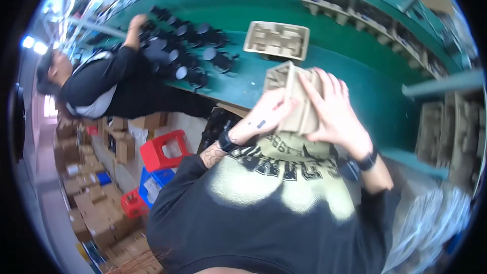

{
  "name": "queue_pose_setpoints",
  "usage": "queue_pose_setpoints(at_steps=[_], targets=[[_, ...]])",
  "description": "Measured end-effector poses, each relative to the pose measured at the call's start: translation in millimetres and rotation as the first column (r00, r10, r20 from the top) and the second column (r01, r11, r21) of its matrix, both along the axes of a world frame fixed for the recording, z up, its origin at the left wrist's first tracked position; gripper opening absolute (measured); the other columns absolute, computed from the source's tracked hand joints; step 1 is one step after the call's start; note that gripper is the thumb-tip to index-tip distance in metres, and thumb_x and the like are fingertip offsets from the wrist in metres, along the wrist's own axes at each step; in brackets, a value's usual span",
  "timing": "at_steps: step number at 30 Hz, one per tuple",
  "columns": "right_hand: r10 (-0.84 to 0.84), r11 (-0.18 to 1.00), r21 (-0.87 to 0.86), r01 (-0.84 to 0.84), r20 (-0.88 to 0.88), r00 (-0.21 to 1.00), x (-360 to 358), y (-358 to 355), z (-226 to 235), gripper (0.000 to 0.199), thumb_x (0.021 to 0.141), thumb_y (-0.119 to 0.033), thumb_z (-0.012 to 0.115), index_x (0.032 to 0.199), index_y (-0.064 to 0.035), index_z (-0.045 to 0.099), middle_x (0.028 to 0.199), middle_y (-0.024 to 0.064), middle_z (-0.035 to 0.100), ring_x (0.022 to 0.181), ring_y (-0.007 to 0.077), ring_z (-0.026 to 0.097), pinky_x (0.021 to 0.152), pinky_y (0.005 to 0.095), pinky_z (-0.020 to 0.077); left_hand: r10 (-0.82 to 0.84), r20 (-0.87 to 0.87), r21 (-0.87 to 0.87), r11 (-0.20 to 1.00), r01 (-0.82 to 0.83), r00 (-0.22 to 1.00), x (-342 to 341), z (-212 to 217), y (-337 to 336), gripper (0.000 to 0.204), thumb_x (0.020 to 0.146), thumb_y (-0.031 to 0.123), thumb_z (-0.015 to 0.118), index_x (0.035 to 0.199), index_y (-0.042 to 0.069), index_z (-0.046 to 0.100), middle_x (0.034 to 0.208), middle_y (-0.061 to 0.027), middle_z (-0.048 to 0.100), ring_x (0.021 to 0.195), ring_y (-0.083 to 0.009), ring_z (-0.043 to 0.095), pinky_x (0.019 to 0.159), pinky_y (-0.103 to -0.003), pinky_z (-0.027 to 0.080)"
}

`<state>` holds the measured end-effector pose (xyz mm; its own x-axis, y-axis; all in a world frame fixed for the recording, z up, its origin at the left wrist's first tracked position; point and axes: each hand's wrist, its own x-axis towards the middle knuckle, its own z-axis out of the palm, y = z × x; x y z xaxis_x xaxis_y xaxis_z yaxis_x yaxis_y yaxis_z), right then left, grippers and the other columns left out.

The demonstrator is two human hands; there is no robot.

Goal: Packing black electronic components into cardboard trays at a manual assembly station.

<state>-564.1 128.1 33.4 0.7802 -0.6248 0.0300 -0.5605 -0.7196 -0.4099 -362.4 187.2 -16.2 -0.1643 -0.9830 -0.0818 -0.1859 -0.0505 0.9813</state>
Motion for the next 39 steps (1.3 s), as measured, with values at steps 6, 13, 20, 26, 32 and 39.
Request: queue_pose_setpoints(at_steps=[6, 13, 20, 26, 32, 39], targets=[[-0.05, 0.991, -0.123, 0.047, -0.02, 0.999, 5.1, 9.4, 12.3, 0.12, 0.044, -0.032, 0.08, 0.146, -0.0114, 0.02, 0.14, 0.0252, 0.026, 0.127, 0.0449, 0.029, 0.107, 0.052, 0.0235, 0.027, -0.164, 0.121, 0.993, -0.007, 0.986, 4.7, 26.9, -17.4, 0.022, 0.091, 0.01, 0.055, 0.107, -0.004, 0.058, 0.088, -0.0053, 0.065, 0.077, -0.0089, 0.061, 0.068, -0.025, 0.051], [-0.18, 0.984, 0.014, 0.18, -0.011, 0.984, 1.1, 20.9, 17.6, 0.12, 0.042, -0.028, 0.08, 0.146, -0.0136, 0.022, 0.139, 0.028, 0.025, 0.126, 0.0455, 0.03, 0.107, 0.0503, 0.0247, 0.059, -0.266, 0.208, 0.978, -0.003, 0.962, 13.7, 35.5, -25.7, 0.018, 0.088, 0.007, 0.057, 0.103, -0.002, 0.06, 0.085, -0.0039, 0.066, 0.071, -0.0071, 0.059, 0.063, -0.025, 0.05], [-0.275, 0.958, -0.064, 0.279, 0.058, 0.96, -23.1, -9.2, 13.1, 0.118, 0.042, -0.024, 0.08, 0.145, -0.0141, 0.024, 0.14, 0.0246, 0.026, 0.129, 0.0424, 0.029, 0.108, 0.0485, 0.0245, 0.346, -0.347, -0.089, 0.913, -0.397, 0.872, 66.2, 60.0, -54.2, 0.026, 0.09, 0.006, 0.054, 0.112, -0.006, 0.055, 0.097, -0.0088, 0.065, 0.081, -0.0098, 0.06, 0.072, -0.024, 0.049], [-0.365, 0.93, 0.184, 0.318, 0.385, 0.848, -80.2, -65.9, -38.6, 0.1, 0.044, -0.022, 0.08, 0.133, -0.0149, 0.036, 0.143, 0.0206, 0.025, 0.134, 0.0385, 0.026, 0.11, 0.045, 0.0237, 0.371, -0.245, -0.249, 0.869, -0.428, 0.896, 65.2, 61.8, -41.5, 0.03, 0.092, 0.007, 0.052, 0.118, -0.007, 0.051, 0.106, -0.0102, 0.062, 0.091, -0.0115, 0.059, 0.08, -0.024, 0.047], [-0.383, 0.923, 0.116, 0.368, 0.391, 0.837, -103.1, -157.6, -133.2, 0.077, 0.048, -0.014, 0.081, 0.113, -0.0143, 0.039, 0.145, 0.0229, 0.023, 0.136, 0.0391, 0.024, 0.108, 0.0392, 0.0296, 0.486, -0.214, -0.165, 0.837, -0.522, 0.847, 99.9, 7.2, -20.0, 0.03, 0.093, 0.007, 0.051, 0.12, -0.007, 0.05, 0.108, -0.0101, 0.06, 0.095, -0.0114, 0.058, 0.082, -0.024, 0.045], [-0.393, 0.906, 0.284, 0.313, 0.291, 0.872, -115.6, -217.4, -230.2, 0.069, 0.054, -0.008, 0.075, 0.115, -0.0113, 0.042, 0.143, 0.025, 0.028, 0.137, 0.0375, 0.025, 0.109, 0.0347, 0.0279, 0.551, -0.138, -0.116, 0.816, -0.566, 0.823, 87.7, -4.2, -12.0, 0.027, 0.093, 0.008, 0.052, 0.117, -0.005, 0.052, 0.101, -0.008, 0.062, 0.086, -0.0092, 0.059, 0.075, -0.023, 0.047]])
